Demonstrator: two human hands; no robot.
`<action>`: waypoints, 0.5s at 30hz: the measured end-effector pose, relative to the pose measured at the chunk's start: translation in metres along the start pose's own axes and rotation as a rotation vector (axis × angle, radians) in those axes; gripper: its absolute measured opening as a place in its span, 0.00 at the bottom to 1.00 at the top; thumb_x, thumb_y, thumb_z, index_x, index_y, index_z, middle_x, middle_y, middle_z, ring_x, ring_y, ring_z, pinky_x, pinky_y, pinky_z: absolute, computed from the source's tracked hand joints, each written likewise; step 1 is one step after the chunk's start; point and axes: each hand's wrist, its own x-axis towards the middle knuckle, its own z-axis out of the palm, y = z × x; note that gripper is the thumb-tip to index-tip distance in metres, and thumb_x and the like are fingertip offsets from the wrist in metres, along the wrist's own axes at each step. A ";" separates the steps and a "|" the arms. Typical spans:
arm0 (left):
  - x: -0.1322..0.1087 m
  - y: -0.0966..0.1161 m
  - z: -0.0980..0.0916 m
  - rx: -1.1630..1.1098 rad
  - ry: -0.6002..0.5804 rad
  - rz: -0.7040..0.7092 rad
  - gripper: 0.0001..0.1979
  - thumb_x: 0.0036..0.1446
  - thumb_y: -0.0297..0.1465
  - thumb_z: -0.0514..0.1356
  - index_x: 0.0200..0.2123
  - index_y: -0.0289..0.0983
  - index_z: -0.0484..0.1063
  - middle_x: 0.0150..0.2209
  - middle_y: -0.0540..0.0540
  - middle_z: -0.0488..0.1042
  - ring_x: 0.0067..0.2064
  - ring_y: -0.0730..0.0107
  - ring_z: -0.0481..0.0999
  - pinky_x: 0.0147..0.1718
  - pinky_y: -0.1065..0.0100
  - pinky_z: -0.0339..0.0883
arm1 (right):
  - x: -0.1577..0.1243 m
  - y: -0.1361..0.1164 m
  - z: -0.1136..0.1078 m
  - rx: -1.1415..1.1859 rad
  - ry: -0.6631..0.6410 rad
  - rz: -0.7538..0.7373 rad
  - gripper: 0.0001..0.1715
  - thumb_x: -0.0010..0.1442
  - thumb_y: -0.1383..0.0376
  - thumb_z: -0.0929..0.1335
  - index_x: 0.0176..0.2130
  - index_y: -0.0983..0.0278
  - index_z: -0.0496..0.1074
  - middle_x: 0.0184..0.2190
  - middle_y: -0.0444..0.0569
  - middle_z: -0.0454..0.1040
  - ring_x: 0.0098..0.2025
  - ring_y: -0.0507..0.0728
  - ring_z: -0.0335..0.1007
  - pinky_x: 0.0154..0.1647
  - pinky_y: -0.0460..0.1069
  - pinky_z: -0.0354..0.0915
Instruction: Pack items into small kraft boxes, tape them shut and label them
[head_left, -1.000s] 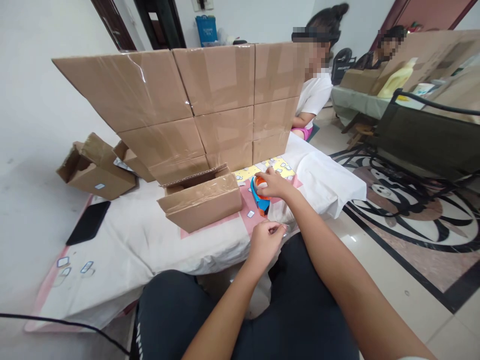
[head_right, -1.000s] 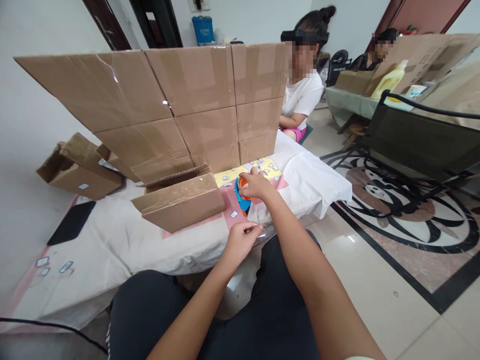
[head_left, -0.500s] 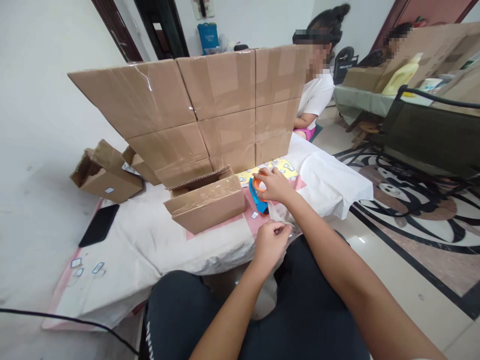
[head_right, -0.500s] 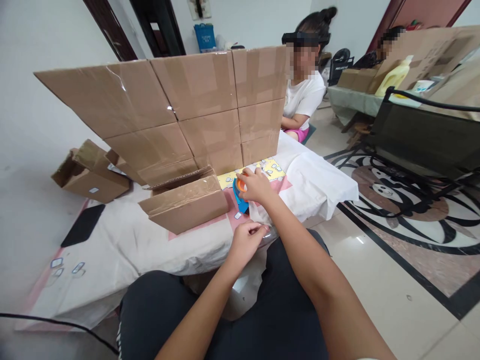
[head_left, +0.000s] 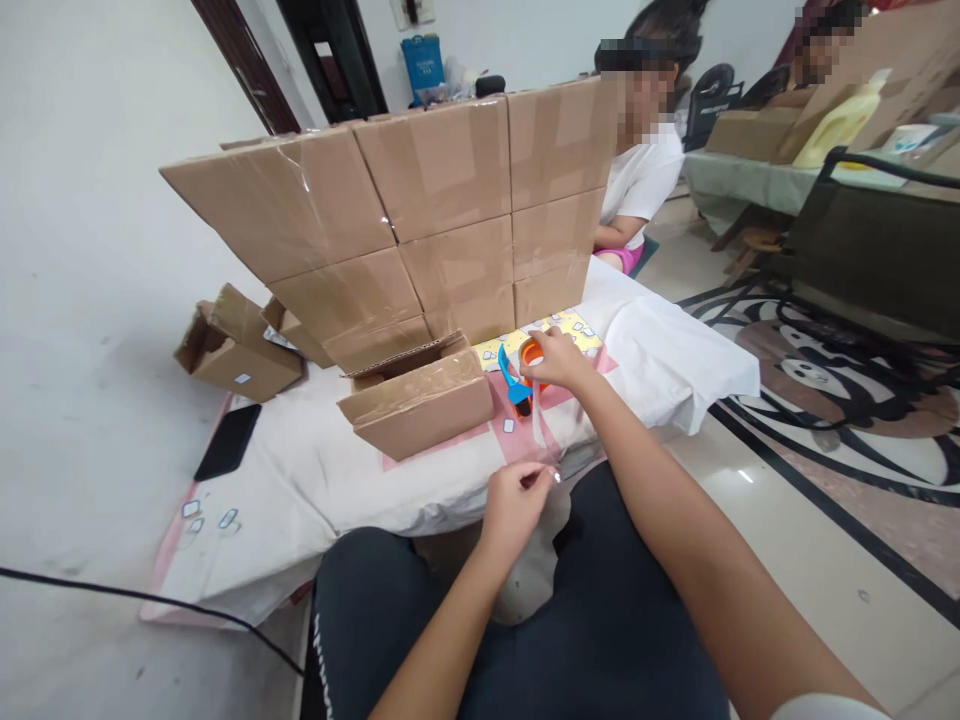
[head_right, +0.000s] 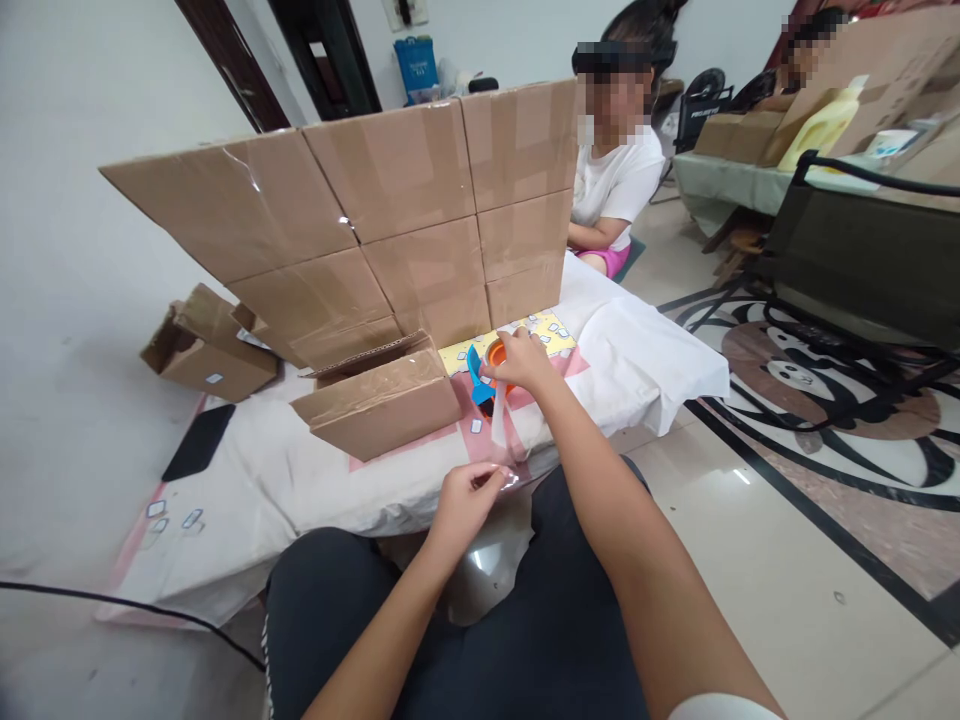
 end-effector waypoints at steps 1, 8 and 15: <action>-0.004 -0.005 -0.004 -0.008 0.017 -0.022 0.14 0.58 0.37 0.59 0.30 0.36 0.81 0.28 0.47 0.79 0.31 0.66 0.73 0.33 0.67 0.61 | 0.001 0.000 0.000 -0.001 0.001 0.011 0.45 0.50 0.48 0.72 0.61 0.66 0.67 0.49 0.62 0.69 0.50 0.70 0.69 0.54 0.60 0.63; -0.029 -0.023 -0.020 -0.199 0.145 -0.226 0.29 0.48 0.50 0.66 0.45 0.32 0.78 0.23 0.48 0.76 0.23 0.72 0.66 0.26 0.69 0.59 | -0.004 -0.009 -0.006 0.138 0.039 -0.071 0.41 0.50 0.49 0.72 0.57 0.67 0.69 0.47 0.59 0.71 0.45 0.65 0.72 0.46 0.53 0.66; -0.055 0.003 -0.045 0.060 0.202 -0.231 0.43 0.50 0.53 0.64 0.62 0.31 0.65 0.19 0.54 0.70 0.21 0.70 0.65 0.26 0.69 0.58 | -0.018 -0.023 -0.021 0.095 0.032 -0.109 0.38 0.52 0.49 0.72 0.57 0.64 0.68 0.50 0.60 0.71 0.49 0.68 0.71 0.44 0.54 0.66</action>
